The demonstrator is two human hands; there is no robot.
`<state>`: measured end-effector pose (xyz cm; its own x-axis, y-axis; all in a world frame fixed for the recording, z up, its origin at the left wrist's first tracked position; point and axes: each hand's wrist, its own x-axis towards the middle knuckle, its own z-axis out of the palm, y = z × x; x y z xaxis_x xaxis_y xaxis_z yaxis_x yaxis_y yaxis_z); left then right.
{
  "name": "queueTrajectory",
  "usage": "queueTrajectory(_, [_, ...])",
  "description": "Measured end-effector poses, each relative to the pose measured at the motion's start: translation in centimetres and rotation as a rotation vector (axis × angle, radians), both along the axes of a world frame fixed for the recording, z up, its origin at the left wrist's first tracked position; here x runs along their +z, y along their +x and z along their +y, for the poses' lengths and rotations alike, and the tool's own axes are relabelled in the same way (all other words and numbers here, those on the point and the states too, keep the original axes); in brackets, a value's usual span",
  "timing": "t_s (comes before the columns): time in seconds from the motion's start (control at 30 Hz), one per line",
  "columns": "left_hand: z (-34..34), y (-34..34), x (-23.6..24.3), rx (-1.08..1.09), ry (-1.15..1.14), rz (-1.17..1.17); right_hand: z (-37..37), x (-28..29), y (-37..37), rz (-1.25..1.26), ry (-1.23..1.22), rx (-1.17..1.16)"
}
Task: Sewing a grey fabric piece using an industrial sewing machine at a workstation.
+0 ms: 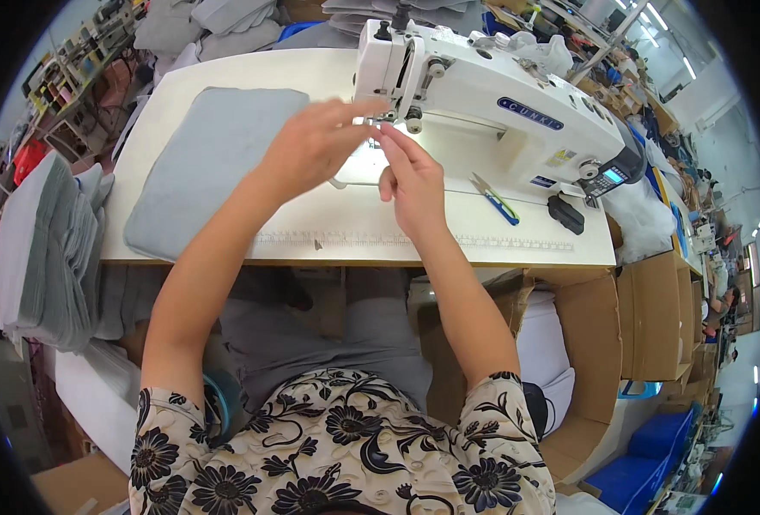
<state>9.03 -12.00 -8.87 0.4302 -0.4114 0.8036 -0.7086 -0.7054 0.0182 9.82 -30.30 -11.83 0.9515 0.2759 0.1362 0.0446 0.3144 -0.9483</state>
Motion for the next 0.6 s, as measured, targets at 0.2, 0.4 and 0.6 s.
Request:
queueTrajectory(0.2, [-0.2,-1.9,-3.1,-0.034,-0.317,0.404,1.5,-1.4,1.3,0.062,0.152,0.114])
queueTrajectory(0.4, [-0.2,-1.5,-3.6,0.01,-0.146,0.878,3.0,-1.1,3.1,0.122,0.125,0.057])
queueTrajectory(0.6, [-2.3,1.5,-1.3,-0.034,-0.574,0.648,2.1,-2.7,5.7,0.262,0.288,0.141])
